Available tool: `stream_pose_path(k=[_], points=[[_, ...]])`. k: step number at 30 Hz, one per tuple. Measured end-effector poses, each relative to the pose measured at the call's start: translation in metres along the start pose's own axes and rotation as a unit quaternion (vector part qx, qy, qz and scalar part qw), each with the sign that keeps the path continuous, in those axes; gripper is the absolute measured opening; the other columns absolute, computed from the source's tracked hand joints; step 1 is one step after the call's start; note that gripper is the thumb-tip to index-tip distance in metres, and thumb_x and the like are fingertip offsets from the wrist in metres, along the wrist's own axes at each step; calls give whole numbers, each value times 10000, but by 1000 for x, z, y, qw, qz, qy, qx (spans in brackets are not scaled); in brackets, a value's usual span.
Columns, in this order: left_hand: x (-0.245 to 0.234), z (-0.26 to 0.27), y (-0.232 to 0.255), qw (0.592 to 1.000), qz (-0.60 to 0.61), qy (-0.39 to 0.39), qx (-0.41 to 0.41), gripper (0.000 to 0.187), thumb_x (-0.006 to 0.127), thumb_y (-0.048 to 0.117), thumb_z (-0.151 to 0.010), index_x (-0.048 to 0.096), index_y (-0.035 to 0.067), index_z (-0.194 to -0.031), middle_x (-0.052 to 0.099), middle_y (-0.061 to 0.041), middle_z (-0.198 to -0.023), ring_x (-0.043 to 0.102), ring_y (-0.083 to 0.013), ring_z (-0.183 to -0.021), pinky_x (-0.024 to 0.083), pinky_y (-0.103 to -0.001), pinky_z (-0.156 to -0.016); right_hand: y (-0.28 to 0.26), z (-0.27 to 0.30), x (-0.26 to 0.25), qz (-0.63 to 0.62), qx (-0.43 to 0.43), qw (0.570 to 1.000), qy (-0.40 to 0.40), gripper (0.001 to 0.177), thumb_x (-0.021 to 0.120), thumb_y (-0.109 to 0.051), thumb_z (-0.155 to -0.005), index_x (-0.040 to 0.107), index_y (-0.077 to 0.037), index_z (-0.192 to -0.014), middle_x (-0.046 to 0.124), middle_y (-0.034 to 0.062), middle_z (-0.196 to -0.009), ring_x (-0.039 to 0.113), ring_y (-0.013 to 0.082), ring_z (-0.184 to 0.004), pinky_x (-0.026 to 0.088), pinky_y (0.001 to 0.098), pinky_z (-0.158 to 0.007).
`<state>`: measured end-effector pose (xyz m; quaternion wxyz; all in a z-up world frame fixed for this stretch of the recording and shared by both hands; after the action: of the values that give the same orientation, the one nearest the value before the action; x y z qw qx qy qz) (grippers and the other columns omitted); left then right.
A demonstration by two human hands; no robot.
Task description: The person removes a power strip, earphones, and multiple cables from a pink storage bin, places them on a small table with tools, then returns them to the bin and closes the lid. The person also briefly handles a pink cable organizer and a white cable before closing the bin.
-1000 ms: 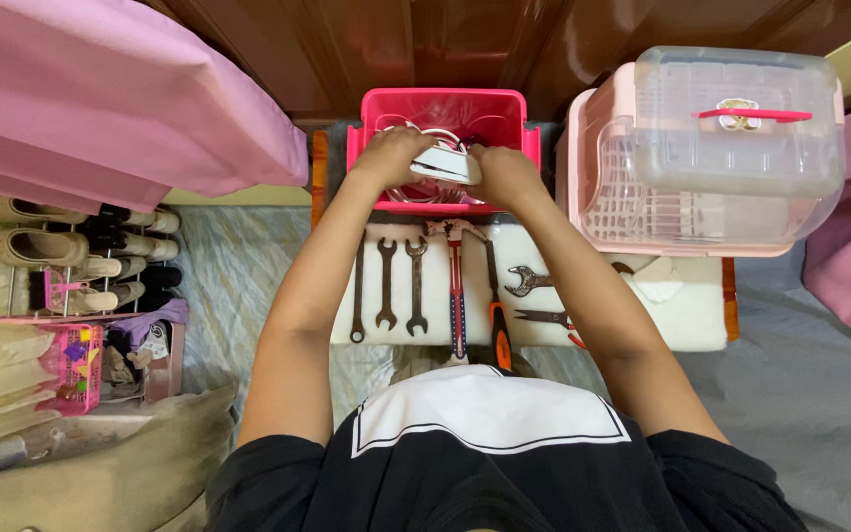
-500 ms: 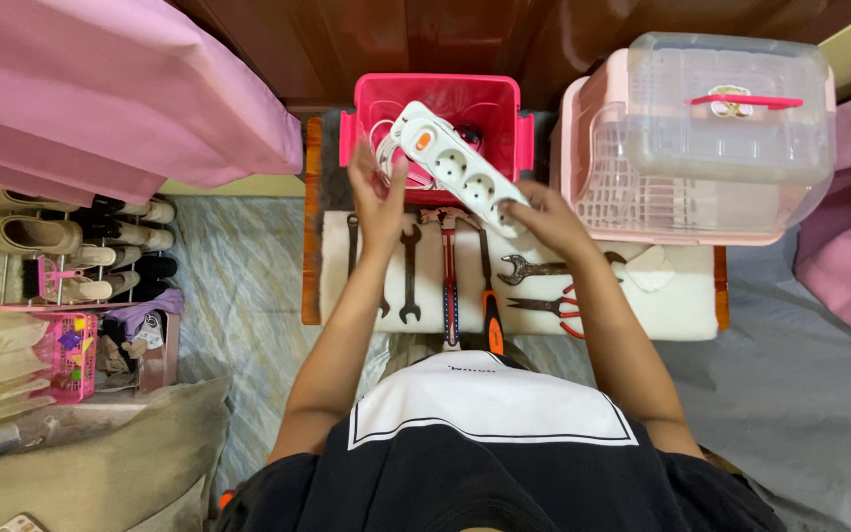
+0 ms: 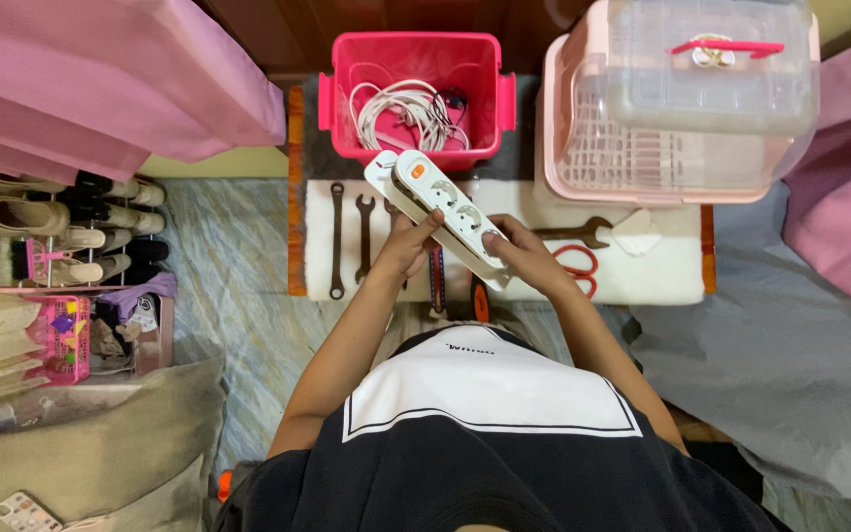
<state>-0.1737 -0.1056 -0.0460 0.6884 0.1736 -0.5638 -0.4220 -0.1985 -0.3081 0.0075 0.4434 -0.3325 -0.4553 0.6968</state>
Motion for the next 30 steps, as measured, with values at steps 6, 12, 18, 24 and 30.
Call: stream_pose_path(k=[6, 12, 18, 24, 30], points=[[24, 15, 1, 996, -56, -30, 58, 756, 882, 398, -813, 531, 47, -1384, 646, -83, -1275, 625, -217, -1218, 539, -358, -1024, -30, 33, 10, 187, -162, 969, 20, 689, 759, -436, -912, 540, -2, -1400, 660, 145, -1220, 628, 166, -1086, 510, 314, -882], [21, 18, -18, 991, -105, -6, 88, 790, 864, 415, -819, 506, 22, -1404, 647, -84, -1270, 617, -202, -1202, 521, -334, -1018, -23, 49, 12, 142, 33, 989, 41, 674, 748, -412, -821, 562, -54, -1361, 707, 121, -1084, 684, 193, -845, 561, 351, -679], [10, 14, -37, 993, -100, 6, 58, 758, 849, 387, -840, 507, 5, -1399, 654, -94, -1260, 632, -202, -1149, 534, -336, -985, -15, 53, 11, 89, -64, 994, 29, 655, 741, -401, -903, 545, 5, -1378, 708, 113, -1127, 678, 137, -970, 558, 291, -806], [10, 18, -39, 996, -77, -5, 43, 772, 837, 394, -847, 496, -16, -1405, 651, -103, -1274, 631, -211, -1162, 532, -341, -995, 17, 47, 10, 15, -58, 998, 13, 620, 719, -387, -945, 543, 21, -1378, 695, 106, -1182, 658, 155, -1076, 535, 306, -907], [3, 23, -47, 999, -54, 7, 0, 776, 795, 449, -856, 495, -19, -1398, 648, -103, -1255, 633, -212, -1150, 539, -348, -994, 30, 46, 10, -23, -77, 997, -3, 586, 680, -341, -979, 516, 25, -1406, 660, 110, -1268, 620, 163, -1159, 501, 307, -983]])
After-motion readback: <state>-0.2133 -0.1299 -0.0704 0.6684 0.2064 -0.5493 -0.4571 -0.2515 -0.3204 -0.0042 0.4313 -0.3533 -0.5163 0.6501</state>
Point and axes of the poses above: each hand's wrist, its own z-axis away from the middle knuckle, its own x-axis out of the palm, y = z × x, the point moved 6 cm from there along -z, towards the middle knuckle
